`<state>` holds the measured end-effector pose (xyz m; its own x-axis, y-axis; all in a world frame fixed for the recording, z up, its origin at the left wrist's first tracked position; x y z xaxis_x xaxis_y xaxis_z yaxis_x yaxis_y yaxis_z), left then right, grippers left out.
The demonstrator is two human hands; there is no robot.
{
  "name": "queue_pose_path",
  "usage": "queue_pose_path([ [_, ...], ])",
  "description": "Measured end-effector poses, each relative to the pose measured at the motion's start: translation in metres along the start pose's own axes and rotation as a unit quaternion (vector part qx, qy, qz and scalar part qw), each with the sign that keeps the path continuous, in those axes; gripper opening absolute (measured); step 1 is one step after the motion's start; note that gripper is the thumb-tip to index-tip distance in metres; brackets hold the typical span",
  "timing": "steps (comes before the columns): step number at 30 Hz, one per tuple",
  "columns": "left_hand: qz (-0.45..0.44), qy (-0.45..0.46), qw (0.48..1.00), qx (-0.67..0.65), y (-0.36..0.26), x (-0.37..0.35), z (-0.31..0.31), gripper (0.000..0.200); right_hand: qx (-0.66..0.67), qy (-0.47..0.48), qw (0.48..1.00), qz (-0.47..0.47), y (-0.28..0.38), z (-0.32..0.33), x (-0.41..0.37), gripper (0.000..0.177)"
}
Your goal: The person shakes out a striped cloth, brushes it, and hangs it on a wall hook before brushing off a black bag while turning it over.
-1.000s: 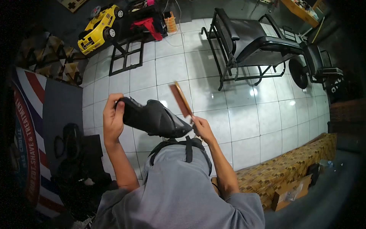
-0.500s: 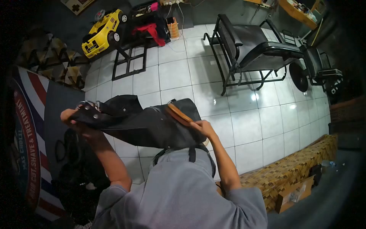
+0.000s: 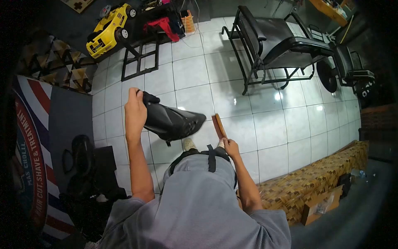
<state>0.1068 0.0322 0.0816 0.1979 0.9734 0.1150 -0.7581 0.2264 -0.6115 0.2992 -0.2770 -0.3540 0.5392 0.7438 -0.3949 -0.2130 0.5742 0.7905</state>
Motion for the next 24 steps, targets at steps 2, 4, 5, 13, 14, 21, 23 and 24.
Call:
queue_pose_path([
  [2,0.0,0.053,0.996,-0.076,0.001,-0.001,-0.008,0.025,0.08,-0.004,0.997,0.006,0.027,-0.004,0.004,0.045],
  [4,0.009,0.095,0.988,-0.122,-0.003,-0.002,-0.008,0.032,0.116,-0.002,0.993,0.008,0.051,-0.004,0.01,0.043],
  [5,0.008,0.122,0.987,-0.109,0.0,-0.003,-0.008,0.045,0.112,0.002,0.994,0.007,0.059,-0.007,0.012,0.043],
  [13,-0.191,0.152,0.97,-0.024,-0.026,0.011,0.029,0.022,0.074,0.019,0.997,0.021,0.123,0.0,0.008,0.051],
  [14,-0.186,0.134,0.973,-0.017,-0.024,0.014,0.034,0.022,0.073,0.016,0.997,0.023,0.124,0.0,0.007,0.051],
  [21,-0.134,0.011,0.988,-0.077,-0.004,0.041,0.055,0.016,0.08,-0.031,0.995,0.05,0.133,0.006,0.001,0.045],
  [23,-0.141,0.072,0.967,-0.2,0.006,0.052,0.042,0.018,0.075,-0.06,0.988,0.12,0.159,0.017,-0.008,0.042],
  [24,-0.143,0.102,0.949,-0.26,0.009,0.055,0.038,0.019,0.083,-0.058,0.986,0.135,0.168,0.018,-0.012,0.041],
])
Point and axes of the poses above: each hand's wrist, its own x-axis towards the middle knuckle, its own z-axis out of the back of the hand, y = z × x, the point moved 9 cm from there along x, towards the middle knuckle, and after that the axes turned 8 degrees about z, right-handed, at the moved point
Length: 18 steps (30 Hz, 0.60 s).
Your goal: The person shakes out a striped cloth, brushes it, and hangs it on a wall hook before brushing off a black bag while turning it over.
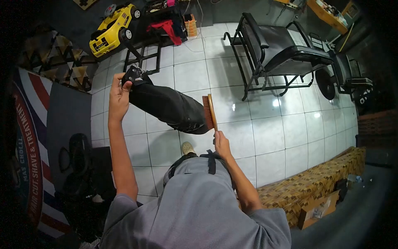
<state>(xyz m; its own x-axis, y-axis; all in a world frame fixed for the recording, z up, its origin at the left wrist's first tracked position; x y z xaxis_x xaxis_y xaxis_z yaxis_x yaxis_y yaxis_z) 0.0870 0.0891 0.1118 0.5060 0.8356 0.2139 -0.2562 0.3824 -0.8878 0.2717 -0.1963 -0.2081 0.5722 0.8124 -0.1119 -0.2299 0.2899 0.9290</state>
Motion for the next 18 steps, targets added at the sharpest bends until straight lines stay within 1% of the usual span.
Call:
queue_pose_path([
  [2,-0.001,0.105,0.99,-0.09,-0.006,-0.001,-0.01,0.022,0.018,0.005,0.999,0.031,0.017,-0.003,-0.001,0.038],
  [3,-0.001,0.156,0.979,-0.133,-0.012,-0.004,-0.015,0.023,0.005,0.042,0.999,0.017,0.01,-0.009,0.001,0.034],
  [6,0.012,0.219,0.962,-0.16,-0.024,-0.012,-0.03,0.026,-0.031,0.033,0.998,0.044,0.026,-0.006,0.001,0.032],
  [7,0.019,0.239,0.962,-0.128,-0.023,-0.015,-0.033,0.025,0.02,0.03,0.998,0.054,0.035,-0.006,0.002,0.032],
  [8,0.017,0.26,0.956,-0.134,-0.032,-0.02,-0.039,0.023,0.071,0.026,0.995,0.064,0.048,-0.007,0.003,0.031],
  [9,0.011,0.261,0.958,-0.122,-0.036,-0.024,-0.043,0.023,0.12,0.022,0.99,0.074,0.063,-0.007,0.004,0.031],
  [10,0.005,0.262,0.959,-0.111,-0.039,-0.03,-0.047,0.023,0.178,0.054,0.98,0.07,0.086,-0.009,0.005,0.03],
  [11,-0.048,0.206,0.977,-0.018,-0.056,-0.034,-0.043,0.02,0.236,0.085,0.966,0.064,0.117,-0.008,0.004,0.03],
  [12,-0.116,0.114,0.987,0.007,-0.068,-0.039,-0.035,0.02,0.293,0.114,0.948,0.058,0.143,-0.008,0.003,0.029],
  [13,-0.183,0.02,0.982,0.032,-0.078,-0.048,-0.028,0.02,0.287,0.128,0.945,0.096,0.164,-0.007,0.003,0.028],
  [14,-0.248,-0.074,0.964,0.055,-0.083,-0.062,-0.02,0.021,0.281,0.141,0.94,0.134,0.183,-0.006,0.002,0.028],
  [15,-0.246,-0.106,0.963,-0.022,-0.067,-0.071,-0.012,0.024,0.274,0.154,0.934,0.171,0.195,-0.005,0.001,0.027],
  [17,-0.279,-0.115,0.947,-0.113,-0.087,-0.074,-0.003,0.036,0.194,0.158,0.949,0.194,0.191,-0.009,0.003,0.026],
  [18,-0.332,-0.127,0.92,-0.167,-0.098,-0.08,0.001,0.045,0.153,0.161,0.953,0.205,0.185,-0.012,0.003,0.026],
])
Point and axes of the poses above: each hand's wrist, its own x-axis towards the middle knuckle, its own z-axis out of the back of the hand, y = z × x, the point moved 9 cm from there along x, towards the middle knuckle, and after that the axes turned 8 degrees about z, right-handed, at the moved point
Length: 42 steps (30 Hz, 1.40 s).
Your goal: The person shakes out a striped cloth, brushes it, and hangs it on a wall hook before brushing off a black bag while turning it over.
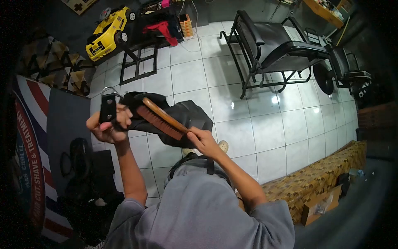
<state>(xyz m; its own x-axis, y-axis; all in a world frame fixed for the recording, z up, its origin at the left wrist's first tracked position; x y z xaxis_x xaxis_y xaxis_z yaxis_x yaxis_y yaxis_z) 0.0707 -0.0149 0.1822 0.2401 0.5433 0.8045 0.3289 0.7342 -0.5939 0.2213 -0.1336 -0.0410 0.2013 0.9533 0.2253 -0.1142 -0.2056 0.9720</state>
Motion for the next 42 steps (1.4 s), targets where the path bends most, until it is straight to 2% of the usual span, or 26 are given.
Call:
queue_pose_path([
  [2,0.036,-0.04,0.998,0.021,-0.003,0.004,0.01,0.053,-0.052,-0.005,0.995,-0.083,-0.052,0.005,-0.023,0.028],
  [3,0.096,-0.044,0.994,0.013,0.004,0.001,0.021,0.058,-0.101,-0.006,0.988,-0.118,-0.076,0.013,-0.038,0.03],
  [4,0.034,-0.036,0.999,0.017,-0.006,0.005,0.023,0.046,-0.15,-0.007,0.977,-0.154,-0.104,0.022,-0.056,0.032],
  [6,0.025,-0.001,0.998,-0.061,-0.009,0.008,0.026,0.048,-0.272,0.027,0.938,-0.214,-0.179,0.045,-0.102,0.038],
  [8,0.021,0.034,0.993,-0.107,-0.013,0.009,0.021,0.055,-0.389,0.149,0.832,-0.367,-0.251,0.066,-0.166,0.049],
  [10,0.023,0.091,0.987,-0.128,-0.015,0.014,0.017,0.059,-0.464,0.234,0.758,-0.395,-0.276,0.08,-0.212,0.056],
  [11,0.056,0.185,0.976,-0.096,-0.011,0.014,0.013,0.067,-0.45,0.189,0.775,-0.402,-0.283,0.086,-0.221,0.057],
  [13,0.084,0.148,0.978,-0.117,-0.008,0.004,0.012,0.073,-0.422,0.096,0.803,-0.41,-0.293,0.098,-0.224,0.057],
  [14,0.101,0.13,0.978,-0.128,-0.007,-0.002,0.009,0.076,-0.367,0.041,0.866,-0.336,-0.288,0.101,-0.205,0.059],
  [15,0.127,0.125,0.973,-0.147,-0.003,-0.008,0.004,0.081,-0.179,-0.022,0.911,-0.371,-0.244,0.096,-0.179,0.058],
  [16,0.138,0.206,0.966,-0.073,-0.012,0.003,-0.011,0.08,0.0,-0.059,0.923,-0.379,-0.205,0.082,-0.149,0.054],
  [18,0.128,0.154,0.979,-0.049,-0.004,-0.006,-0.011,0.078,0.187,-0.054,0.94,-0.279,-0.134,0.065,-0.09,0.051],
  [19,0.12,0.113,0.985,-0.059,-0.002,-0.01,-0.011,0.077,0.215,-0.032,0.948,-0.233,-0.095,0.06,-0.067,0.05],
  [20,0.121,0.126,0.983,-0.049,-0.003,-0.01,-0.016,0.077,0.222,0.009,0.956,-0.192,-0.057,0.052,-0.051,0.049],
  [22,0.122,0.154,0.98,-0.035,-0.007,-0.008,-0.026,0.077,0.232,0.084,0.963,-0.106,0.006,0.038,-0.027,0.046],
  [23,0.142,0.08,0.986,0.019,-0.01,-0.007,-0.027,0.079,0.209,0.097,0.971,-0.06,0.021,0.033,-0.019,0.044],
  [24,0.131,0.132,0.982,-0.02,-0.011,-0.007,-0.03,0.079,0.184,0.112,0.976,-0.014,0.033,0.028,-0.014,0.041],
  [26,0.103,0.23,0.963,-0.098,-0.012,-0.01,-0.027,0.079,0.128,0.112,0.983,-0.069,0.01,0.027,-0.02,0.038],
  [29,-0.018,0.153,0.967,-0.205,-0.039,-0.011,-0.009,0.061,0.07,0.056,0.983,-0.158,-0.084,0.035,-0.062,0.041],
  [30,-0.035,0.102,0.963,-0.249,-0.046,-0.011,-0.007,0.056,-0.015,0.059,0.978,-0.198,-0.118,0.043,-0.08,0.043],
  [33,-0.022,0.176,0.956,-0.232,-0.059,-0.011,-0.024,0.046,-0.271,0.083,0.906,-0.313,-0.198,0.08,-0.137,0.053],
  [35,-0.009,0.128,0.96,-0.249,-0.058,-0.014,-0.018,0.046,-0.418,0.142,0.809,-0.388,-0.242,0.095,-0.186,0.06],
  [36,-0.007,0.158,0.957,-0.245,-0.056,-0.011,-0.018,0.046,-0.479,0.181,0.749,-0.421,-0.258,0.101,-0.209,0.063],
  [39,-0.008,0.25,0.943,-0.221,-0.053,-0.005,-0.014,0.048,-0.491,0.109,0.742,-0.443,-0.257,0.112,-0.234,0.064],
  [41,-0.059,0.163,0.945,-0.278,-0.047,-0.012,-0.011,0.05,-0.321,0.03,0.844,-0.428,-0.258,0.111,-0.219,0.057],
  [42,-0.041,0.14,0.952,-0.269,-0.043,-0.016,-0.018,0.052,-0.23,-0.012,0.88,-0.416,-0.244,0.11,-0.203,0.054],
])
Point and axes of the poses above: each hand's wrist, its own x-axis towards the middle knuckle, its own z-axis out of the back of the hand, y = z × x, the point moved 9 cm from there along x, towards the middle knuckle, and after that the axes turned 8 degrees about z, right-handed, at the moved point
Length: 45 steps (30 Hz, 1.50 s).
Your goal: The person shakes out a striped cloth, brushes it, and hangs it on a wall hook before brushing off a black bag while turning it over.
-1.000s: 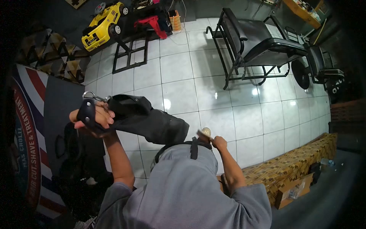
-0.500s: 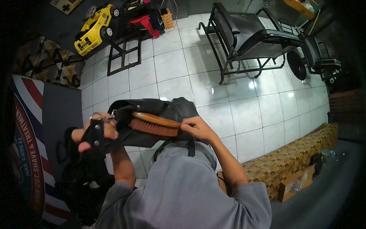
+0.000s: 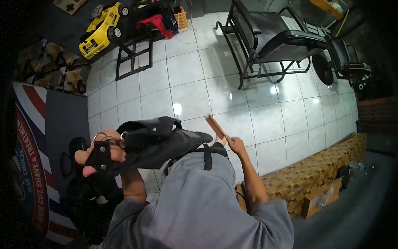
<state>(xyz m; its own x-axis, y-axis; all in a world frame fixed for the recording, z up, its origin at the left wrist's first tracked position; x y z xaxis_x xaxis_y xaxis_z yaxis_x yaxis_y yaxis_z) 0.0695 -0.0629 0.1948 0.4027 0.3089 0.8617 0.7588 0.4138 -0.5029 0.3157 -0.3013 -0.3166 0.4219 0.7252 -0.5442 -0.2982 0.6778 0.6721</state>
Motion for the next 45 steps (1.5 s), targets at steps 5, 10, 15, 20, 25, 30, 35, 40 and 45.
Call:
queue_pose_path([
  [5,0.163,0.193,0.955,0.157,0.021,0.021,-0.026,0.063,0.415,0.169,0.864,0.228,0.214,0.047,-0.069,0.05],
  [10,0.16,0.052,0.975,0.143,0.015,0.005,-0.01,0.066,0.371,0.268,0.831,0.316,0.284,0.037,-0.098,0.041],
  [15,0.104,-0.038,0.99,0.088,0.001,-0.027,0.024,0.073,0.198,0.181,0.95,0.157,0.117,-0.033,-0.016,0.056],
  [20,0.121,0.072,0.986,0.09,0.011,-0.03,0.014,0.071,-0.203,0.134,0.97,-0.009,-0.004,-0.048,-0.007,0.065],
  [25,0.094,-0.172,0.839,0.507,-0.007,0.006,-0.013,0.066,-0.054,0.004,0.998,0.043,0.035,-0.026,0.0,0.057],
  [30,0.096,-0.137,0.831,0.53,0.009,-0.006,-0.017,0.04,0.394,-0.009,0.9,0.187,0.23,0.039,-0.081,0.048],
  [35,0.168,-0.137,0.838,0.501,0.022,0.008,-0.019,0.032,0.244,0.005,0.877,0.414,0.33,0.062,-0.135,0.045],
  [40,0.105,-0.2,0.822,0.523,0.004,0.014,-0.013,0.03,-0.003,-0.046,0.97,0.24,0.223,-0.008,-0.045,0.042],
  [45,0.119,-0.259,0.825,0.488,-0.004,0.017,0.01,0.026,-0.28,0.17,0.942,0.078,0.037,-0.067,-0.026,0.044],
])
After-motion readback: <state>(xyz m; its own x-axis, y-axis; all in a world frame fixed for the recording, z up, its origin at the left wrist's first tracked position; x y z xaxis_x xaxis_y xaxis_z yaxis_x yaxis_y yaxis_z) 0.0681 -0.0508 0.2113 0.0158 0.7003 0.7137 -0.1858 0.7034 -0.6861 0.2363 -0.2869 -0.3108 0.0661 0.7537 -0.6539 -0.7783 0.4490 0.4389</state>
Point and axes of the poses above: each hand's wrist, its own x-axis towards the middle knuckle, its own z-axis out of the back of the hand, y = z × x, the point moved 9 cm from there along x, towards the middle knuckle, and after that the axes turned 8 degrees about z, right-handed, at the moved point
